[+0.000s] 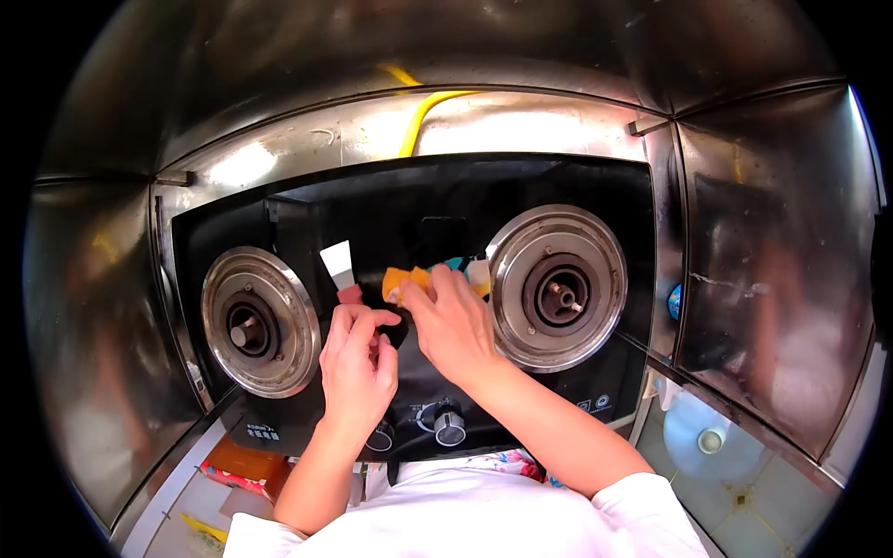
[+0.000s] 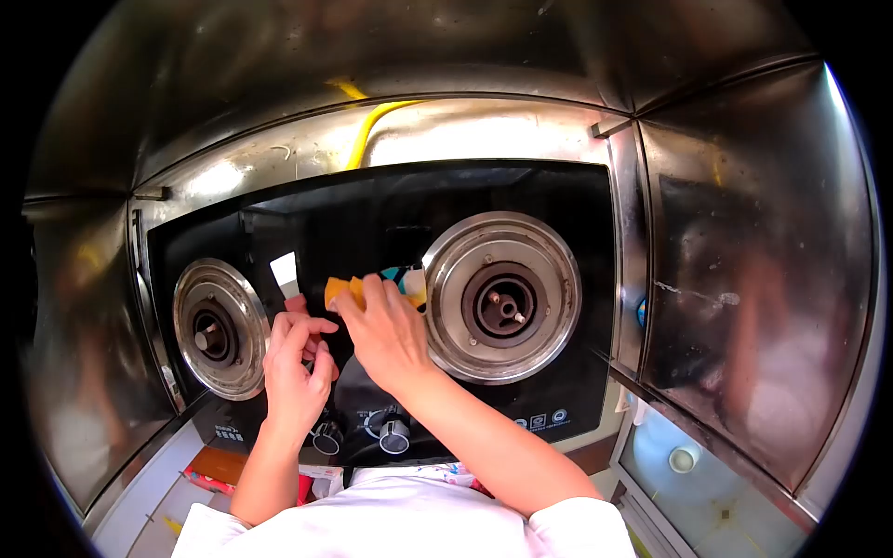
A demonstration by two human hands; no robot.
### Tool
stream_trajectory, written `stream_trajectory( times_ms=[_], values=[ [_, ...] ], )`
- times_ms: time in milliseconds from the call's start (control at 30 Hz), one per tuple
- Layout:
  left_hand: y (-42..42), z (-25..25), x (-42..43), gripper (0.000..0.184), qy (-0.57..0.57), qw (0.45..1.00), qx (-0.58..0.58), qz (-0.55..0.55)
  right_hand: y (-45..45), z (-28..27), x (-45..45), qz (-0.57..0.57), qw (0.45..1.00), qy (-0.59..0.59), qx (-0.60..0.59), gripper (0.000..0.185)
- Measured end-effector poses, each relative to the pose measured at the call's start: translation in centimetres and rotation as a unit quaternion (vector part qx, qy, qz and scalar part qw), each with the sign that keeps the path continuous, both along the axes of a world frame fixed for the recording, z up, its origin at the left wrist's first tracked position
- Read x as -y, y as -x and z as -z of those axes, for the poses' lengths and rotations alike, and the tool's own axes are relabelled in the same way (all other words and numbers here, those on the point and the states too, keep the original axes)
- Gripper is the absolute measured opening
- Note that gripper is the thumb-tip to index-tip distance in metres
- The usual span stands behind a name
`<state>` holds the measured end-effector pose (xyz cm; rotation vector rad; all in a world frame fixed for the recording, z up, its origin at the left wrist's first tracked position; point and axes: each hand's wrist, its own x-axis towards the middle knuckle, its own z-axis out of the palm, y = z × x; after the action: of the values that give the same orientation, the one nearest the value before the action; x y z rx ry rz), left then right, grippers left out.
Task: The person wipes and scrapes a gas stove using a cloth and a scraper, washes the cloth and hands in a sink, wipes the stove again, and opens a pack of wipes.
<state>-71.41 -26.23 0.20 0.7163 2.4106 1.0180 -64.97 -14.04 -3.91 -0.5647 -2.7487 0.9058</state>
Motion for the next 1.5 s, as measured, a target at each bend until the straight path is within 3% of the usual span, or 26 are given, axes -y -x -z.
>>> stream_trajectory(
  times_ms=[100,233,300,367,400,467,500,633,800,900,933,967,1033,1100,1133,1233,1300,1333,1367,1500],
  values=[
    [0.0,-0.6,-1.3,0.024,-0.003,1.0,0.018,-0.006,2.3,0.1,-3.6,0.05,0.999,-0.006,0.01,0.015],
    [-0.4,-0.6,-2.8,0.024,-0.015,1.0,0.007,0.023,2.5,1.8,-11.9,0.201,0.972,-0.123,0.023,0.016],
    [-0.6,-0.7,-3.4,0.025,-0.022,0.999,0.001,0.036,1.0,0.8,-14.2,0.287,0.954,-0.081,0.02,0.017],
    [-0.5,-0.3,-4.1,0.027,-0.018,0.999,0.012,0.039,0.5,-1.0,-12.3,0.248,0.964,-0.09,-0.044,0.019],
    [-0.5,-0.1,-4.7,0.029,-0.023,0.999,-0.008,0.044,0.7,-0.7,-10.6,0.173,0.98,-0.096,-0.034,0.023],
    [-0.6,0.2,-5.8,0.031,-0.03,0.998,-0.027,0.056,1.6,0.8,-6.6,0.108,0.993,0.056,0.004,0.034],
    [-0.5,0.4,-6.7,0.031,-0.038,0.997,-0.032,0.057,1.5,0.2,-5.9,0.045,0.999,-0.001,0.022,0.041],
    [-0.4,0.5,-9.2,0.033,-0.044,0.996,-0.039,0.072,0.8,0.5,-7.8,0.008,1.0,0.024,-0.002,0.042],
    [-1.2,0.8,-11.8,0.038,-0.042,0.989,-0.079,0.115,1.0,1.2,-11.8,0.031,0.999,0.033,0.012,0.05],
    [-1.9,0.1,-13.0,0.039,-0.036,0.986,-0.082,0.144,-0.9,2.8,-16.5,0.155,0.982,-0.112,-0.008,0.039],
    [-2.2,-0.1,-13.3,0.039,-0.036,0.985,-0.073,0.15,-2.2,2.1,-18.5,0.197,0.976,-0.094,0.02,0.035],
    [-2.5,-0.1,-13.5,0.039,-0.037,0.985,-0.074,0.153,-3.8,3.1,-20.0,0.24,0.953,-0.182,-0.017,0.039],
    [-3.1,-0.1,-14.0,0.038,-0.045,0.985,-0.054,0.158,-5.5,1.5,-20.7,0.285,0.958,-0.042,-0.019,0.028],
    [-3.2,-0.1,-14.4,0.039,-0.042,0.982,-0.06,0.173,-4.9,0.2,-18.8,0.227,0.97,-0.063,-0.067,0.021],
    [-3.3,-0.1,-14.6,0.04,-0.048,0.981,-0.072,0.172,-3.9,0.7,-17.8,0.187,0.976,0.075,-0.085,0.023],
    [-3.7,0.0,-15.7,0.045,-0.052,0.975,-0.093,0.194,-2.4,2.0,-17.5,0.153,0.973,0.165,-0.042,0.028],
    [-4.3,-0.1,-16.5,0.047,-0.073,0.974,-0.094,0.194,-2.7,2.3,-19.0,0.146,0.985,0.016,-0.095,0.016],
    [-4.6,-0.2,-16.9,0.046,-0.068,0.975,-0.087,0.194,-3.3,2.8,-20.1,0.162,0.983,-0.035,-0.084,0.019],
    [-4.8,-0.2,-17.2,0.046,-0.067,0.974,-0.088,0.196,-3.8,3.1,-21.2,0.208,0.973,-0.027,-0.093,0.033],
    [-6.0,-0.4,-18.1,0.044,-0.074,0.97,-0.085,0.215,-7.1,2.6,-23.7,0.315,0.944,-0.095,-0.004,0.048]
  ],
)
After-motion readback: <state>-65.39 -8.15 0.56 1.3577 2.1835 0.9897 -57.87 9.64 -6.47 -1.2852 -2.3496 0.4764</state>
